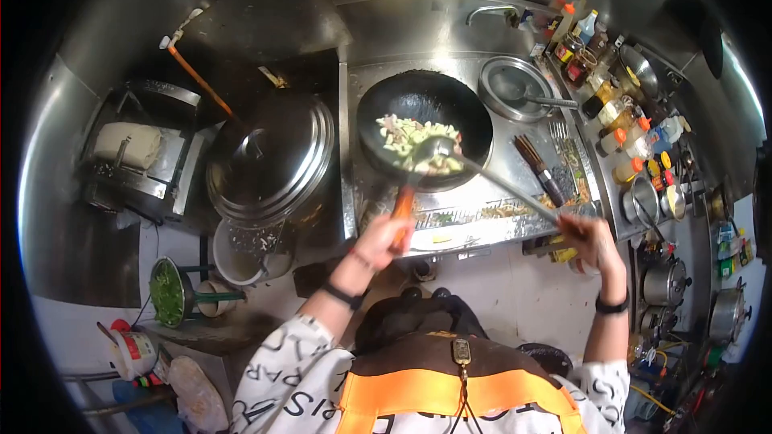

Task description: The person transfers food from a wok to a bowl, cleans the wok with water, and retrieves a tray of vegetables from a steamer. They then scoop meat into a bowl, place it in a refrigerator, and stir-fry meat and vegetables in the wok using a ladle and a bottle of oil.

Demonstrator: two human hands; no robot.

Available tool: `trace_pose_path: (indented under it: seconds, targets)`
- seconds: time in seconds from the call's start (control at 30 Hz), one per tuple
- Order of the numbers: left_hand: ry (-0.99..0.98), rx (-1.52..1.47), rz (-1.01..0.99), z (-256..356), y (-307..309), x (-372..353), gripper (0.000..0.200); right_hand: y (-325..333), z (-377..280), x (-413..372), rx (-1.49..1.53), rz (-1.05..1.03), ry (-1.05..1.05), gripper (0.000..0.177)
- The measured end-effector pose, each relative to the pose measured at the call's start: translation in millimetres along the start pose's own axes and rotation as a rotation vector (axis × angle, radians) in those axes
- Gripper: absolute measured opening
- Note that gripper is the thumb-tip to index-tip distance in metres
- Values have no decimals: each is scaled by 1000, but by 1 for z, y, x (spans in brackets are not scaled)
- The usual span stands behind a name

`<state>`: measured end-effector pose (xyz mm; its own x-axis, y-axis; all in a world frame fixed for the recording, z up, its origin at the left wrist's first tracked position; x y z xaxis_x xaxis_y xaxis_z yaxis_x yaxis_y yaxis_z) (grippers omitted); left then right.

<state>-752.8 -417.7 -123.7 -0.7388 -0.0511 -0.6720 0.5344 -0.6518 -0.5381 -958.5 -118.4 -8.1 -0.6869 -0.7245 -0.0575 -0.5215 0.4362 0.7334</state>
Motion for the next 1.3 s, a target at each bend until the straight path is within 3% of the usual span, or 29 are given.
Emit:
trace_pose_path:
  seconds: [0.03,0.13,0.17,0.23,0.3,0.4,0.43,0.57,0.63,0.7,0.73,0.77,0.83,0.9,0.97,1.03,1.1,1.17,1.3]
  targets:
    - [-51,-5,-13,6,1,20,14,-3,-21,17,-5,21,55,30]
    - [-50,-3,-51,-10,3,28,12,-42,7,56,47,152,221,34]
    - [-62,-4,-64,-25,8,17,12,-33,-33,50,-178,141,208,35]
    - [-51,82,-57,-50,21,-12,8,-19,-44,32,20,255,251,37]
    - [58,-28,-28,-56,20,-23,8,-12,-21,12,182,280,157,37]
    - [-42,-15,-83,-9,-9,-5,10,-36,-2,8,311,293,48,35]
    - [-20,-71,-5,4,-13,6,11,-48,1,10,409,319,48,34]
    - [-42,77,41,5,-3,41,10,-77,-13,33,3,205,165,31]
    - [-77,92,117,0,6,44,17,-62,-14,36,138,70,39,30]
    - [-101,15,116,-7,16,48,28,-29,17,40,-31,129,112,28]
    - [-87,-119,10,-14,23,54,34,5,23,40,-72,203,169,28]
    - [-61,-250,-103,-22,26,63,41,35,49,40,-44,294,138,28]
    - [-94,-374,-17,-27,15,57,46,114,93,40,-59,397,-43,27]
    - [-146,-544,55,-43,28,67,46,196,153,43,-137,597,19,27]
    - [-269,-651,269,-61,44,77,44,272,222,49,2,730,-42,28]
    - [-264,-716,670,-96,63,79,42,332,301,60,353,828,-192,33]
    - [-263,-660,762,-133,79,84,39,379,355,70,452,976,-306,38]
    - [-287,-729,893,-156,70,78,42,418,421,90,500,998,-343,44]
    - [-298,-764,1011,-181,34,80,42,484,597,132,343,1120,-507,59]
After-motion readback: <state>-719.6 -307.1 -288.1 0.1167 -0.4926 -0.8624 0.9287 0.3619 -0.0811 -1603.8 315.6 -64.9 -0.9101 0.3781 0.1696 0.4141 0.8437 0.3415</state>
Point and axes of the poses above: each hand's wrist, its own x-axis towards the middle knuckle, its own y-axis out of the back of the hand, z = x × y, the point moved 6 cm from there along x, towards the middle knuckle, and after that the axes turned 9 degrees about y, right-handed, at the moved point
